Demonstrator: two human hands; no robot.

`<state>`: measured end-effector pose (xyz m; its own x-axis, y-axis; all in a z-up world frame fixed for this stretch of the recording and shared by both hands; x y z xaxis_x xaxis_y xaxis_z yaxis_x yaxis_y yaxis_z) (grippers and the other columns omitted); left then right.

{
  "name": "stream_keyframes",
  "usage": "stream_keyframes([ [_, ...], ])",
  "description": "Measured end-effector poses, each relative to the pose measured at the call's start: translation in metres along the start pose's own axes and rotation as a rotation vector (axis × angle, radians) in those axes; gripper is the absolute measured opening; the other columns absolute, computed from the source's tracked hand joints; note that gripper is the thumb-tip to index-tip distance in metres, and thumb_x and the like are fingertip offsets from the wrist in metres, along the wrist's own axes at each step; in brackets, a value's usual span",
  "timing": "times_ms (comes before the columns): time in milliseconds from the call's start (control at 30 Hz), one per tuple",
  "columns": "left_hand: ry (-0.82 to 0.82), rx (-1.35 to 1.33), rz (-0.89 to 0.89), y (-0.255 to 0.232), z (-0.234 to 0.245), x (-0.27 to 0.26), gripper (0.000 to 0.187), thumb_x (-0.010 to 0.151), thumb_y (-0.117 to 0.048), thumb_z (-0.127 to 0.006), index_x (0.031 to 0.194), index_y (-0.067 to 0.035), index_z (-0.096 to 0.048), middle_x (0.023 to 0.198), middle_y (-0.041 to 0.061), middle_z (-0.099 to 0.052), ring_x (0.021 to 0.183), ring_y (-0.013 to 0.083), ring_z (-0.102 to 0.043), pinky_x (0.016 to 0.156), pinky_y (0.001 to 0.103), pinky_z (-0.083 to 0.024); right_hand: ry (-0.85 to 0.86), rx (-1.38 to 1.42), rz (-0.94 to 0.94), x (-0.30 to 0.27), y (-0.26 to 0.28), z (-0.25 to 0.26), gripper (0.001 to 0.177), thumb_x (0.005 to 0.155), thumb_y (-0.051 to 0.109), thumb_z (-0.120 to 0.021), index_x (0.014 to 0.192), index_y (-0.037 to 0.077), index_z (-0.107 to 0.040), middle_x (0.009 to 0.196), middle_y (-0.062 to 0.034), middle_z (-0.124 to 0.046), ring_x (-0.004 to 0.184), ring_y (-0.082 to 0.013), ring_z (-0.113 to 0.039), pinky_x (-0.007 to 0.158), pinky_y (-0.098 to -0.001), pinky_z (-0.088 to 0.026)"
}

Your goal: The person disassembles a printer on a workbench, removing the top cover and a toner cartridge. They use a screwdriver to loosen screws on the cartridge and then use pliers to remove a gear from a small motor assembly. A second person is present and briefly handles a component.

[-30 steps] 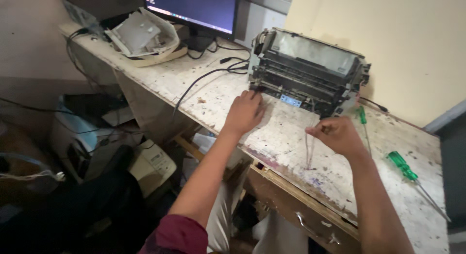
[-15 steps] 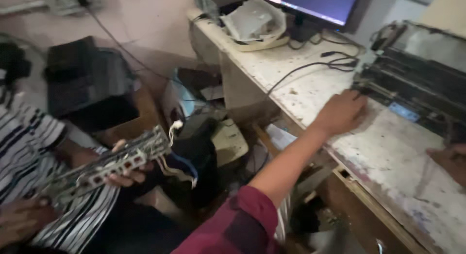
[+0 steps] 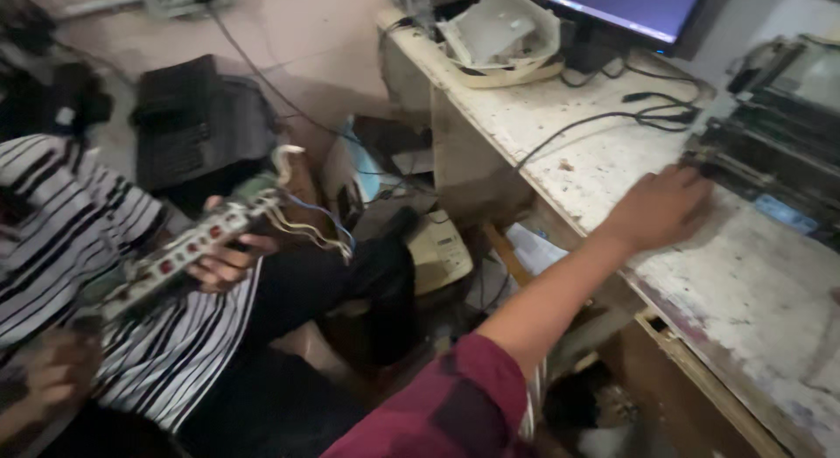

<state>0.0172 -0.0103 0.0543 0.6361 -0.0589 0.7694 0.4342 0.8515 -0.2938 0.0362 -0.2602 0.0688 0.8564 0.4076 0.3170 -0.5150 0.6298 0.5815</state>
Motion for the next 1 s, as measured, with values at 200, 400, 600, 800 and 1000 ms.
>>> stream_keyframes([
  [200,-0.014,-0.052,-0.032,0.003,-0.001,0.003,0.019,0.091,-0.024,-0.061,0.094,-0.006,-0.064,0.099,0.017,-0.063,0.096,0.0371,-0.060,0.081,0.051,-0.049,0.011,-0.274,-0.237,-0.037,0.002,0.046,0.026,0.092,0.029,-0.078,0.103,0.006,-0.082,0.067,-0.0131,-0.067,0.049,-0.0196,-0.059,0.048,-0.0366,-0.049],
  [400,0.020,-0.088,-0.047,-0.013,0.030,0.006,0.021,0.089,-0.024,-0.067,0.098,-0.006,-0.062,0.100,0.016,-0.062,0.099,0.0379,-0.059,0.080,0.052,-0.048,-0.077,0.140,-0.110,-0.033,0.016,0.049,0.018,0.090,0.021,-0.079,0.090,0.003,-0.076,0.068,-0.0006,-0.068,0.055,-0.0036,-0.054,0.045,-0.0281,-0.041],
  [600,0.093,-0.033,-0.021,-0.019,0.041,0.008,0.022,0.089,-0.023,-0.069,0.101,-0.007,-0.060,0.104,0.014,-0.060,0.105,0.0356,-0.057,0.085,0.051,-0.047,-0.110,0.098,0.015,-0.030,0.032,0.050,0.018,0.090,0.018,-0.081,0.089,0.002,-0.072,0.058,0.0057,-0.054,0.052,-0.0006,-0.041,0.046,-0.0219,-0.031],
  [800,0.088,-0.035,-0.046,-0.019,0.039,0.008,0.022,0.086,-0.020,-0.070,0.100,-0.007,-0.059,0.103,0.014,-0.060,0.103,0.0360,-0.057,0.083,0.051,-0.047,-0.099,0.135,-0.029,-0.031,0.028,0.052,0.014,0.092,0.016,-0.078,0.091,0.003,-0.073,0.059,0.0062,-0.053,0.053,-0.0009,-0.039,0.047,-0.0228,-0.029],
  [1000,0.083,-0.046,-0.042,-0.019,0.040,0.007,0.024,0.084,-0.020,-0.072,0.100,-0.007,-0.059,0.102,0.014,-0.059,0.102,0.0364,-0.057,0.082,0.051,-0.048,-0.222,0.091,0.054,-0.030,0.031,0.059,0.016,0.093,0.016,-0.077,0.094,0.001,-0.072,0.062,0.0062,-0.053,0.056,-0.0010,-0.041,0.049,-0.0222,-0.032],
])
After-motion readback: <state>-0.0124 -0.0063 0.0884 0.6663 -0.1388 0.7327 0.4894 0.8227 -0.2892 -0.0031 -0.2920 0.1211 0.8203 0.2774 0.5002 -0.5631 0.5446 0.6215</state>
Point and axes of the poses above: each hand's wrist, its own x-axis towards the middle knuckle, its own z-axis out of the back of the hand, y = z × x, the point moved 6 cm from there along x, towards the middle knuckle
